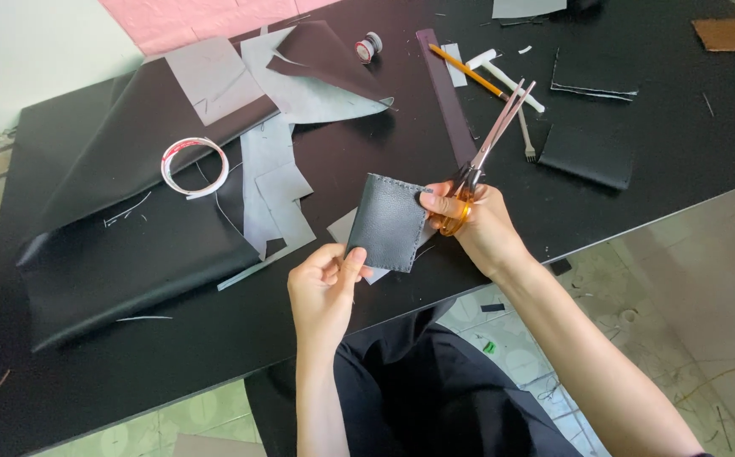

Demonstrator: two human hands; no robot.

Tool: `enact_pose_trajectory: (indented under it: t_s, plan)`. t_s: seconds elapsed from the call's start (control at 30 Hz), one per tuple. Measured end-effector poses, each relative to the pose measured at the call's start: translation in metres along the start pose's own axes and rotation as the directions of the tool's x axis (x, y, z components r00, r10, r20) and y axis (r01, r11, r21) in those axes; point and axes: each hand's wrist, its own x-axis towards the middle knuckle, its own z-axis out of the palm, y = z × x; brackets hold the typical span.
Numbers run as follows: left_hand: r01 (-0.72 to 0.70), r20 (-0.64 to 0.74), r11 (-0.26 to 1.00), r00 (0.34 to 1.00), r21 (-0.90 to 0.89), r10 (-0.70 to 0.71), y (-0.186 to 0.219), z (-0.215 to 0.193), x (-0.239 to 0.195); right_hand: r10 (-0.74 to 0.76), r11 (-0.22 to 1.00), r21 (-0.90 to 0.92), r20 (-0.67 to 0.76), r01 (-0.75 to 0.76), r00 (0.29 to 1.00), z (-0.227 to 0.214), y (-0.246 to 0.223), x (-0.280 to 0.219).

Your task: The person is crafting a small leather item by cutting leather scraps with scissors, measuring dimensions with a ruler and pencil, and folding the pieces to inspect the assembly.

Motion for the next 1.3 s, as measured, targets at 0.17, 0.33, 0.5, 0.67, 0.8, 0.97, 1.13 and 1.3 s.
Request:
enact_pose_trajectory:
  t_s: [0.17,0.33,0.5,0.67,0.8,0.97,1.13,1.3]
  plan:
    - [-0.056,-0.023,0.997,0.998,-0.047,0.055,-0.006,0.001,-0.003,-0.008,1.000,-0.023,0.001,0.008,1.000,0.006,-0.005,-0.006]
    - [-0.137,-0.164,0.990,0.978,-0.032,0.130,-0.003,0.012,-0.009,-0.020,0.999,-0.045,0.015,0.020,1.000,0.006,-0.006,-0.006]
    - [-0.156,-0.230,0.980,0.956,0.126,0.181,0.022,0.017,-0.011,-0.024,0.999,-0.028,0.012,0.025,1.000,0.003,-0.003,-0.006]
    - [-0.267,-0.285,0.945,0.906,0.190,0.313,0.026,0.027,0.002,-0.048,0.996,-0.067,0.040,0.051,0.998,0.012,-0.011,-0.015]
    - [-0.270,-0.325,0.932,0.883,0.242,0.339,0.029,0.033,0.011,-0.056,0.997,-0.045,0.033,0.058,0.998,0.019,-0.020,-0.022]
    - [-0.250,-0.296,0.919,0.892,0.305,0.341,0.026,0.029,0.017,-0.057,0.997,-0.058,0.049,0.059,0.997,0.003,-0.004,-0.009]
    - [-0.273,-0.310,0.887,0.864,0.372,0.396,0.018,0.030,0.021,-0.087,0.993,-0.070,0.056,0.091,0.995,0.011,-0.012,-0.016]
    - [-0.256,-0.320,0.930,0.886,0.264,0.335,0.018,0.029,0.023,-0.104,0.985,-0.129,0.074,0.113,0.992,0.013,-0.017,-0.019]
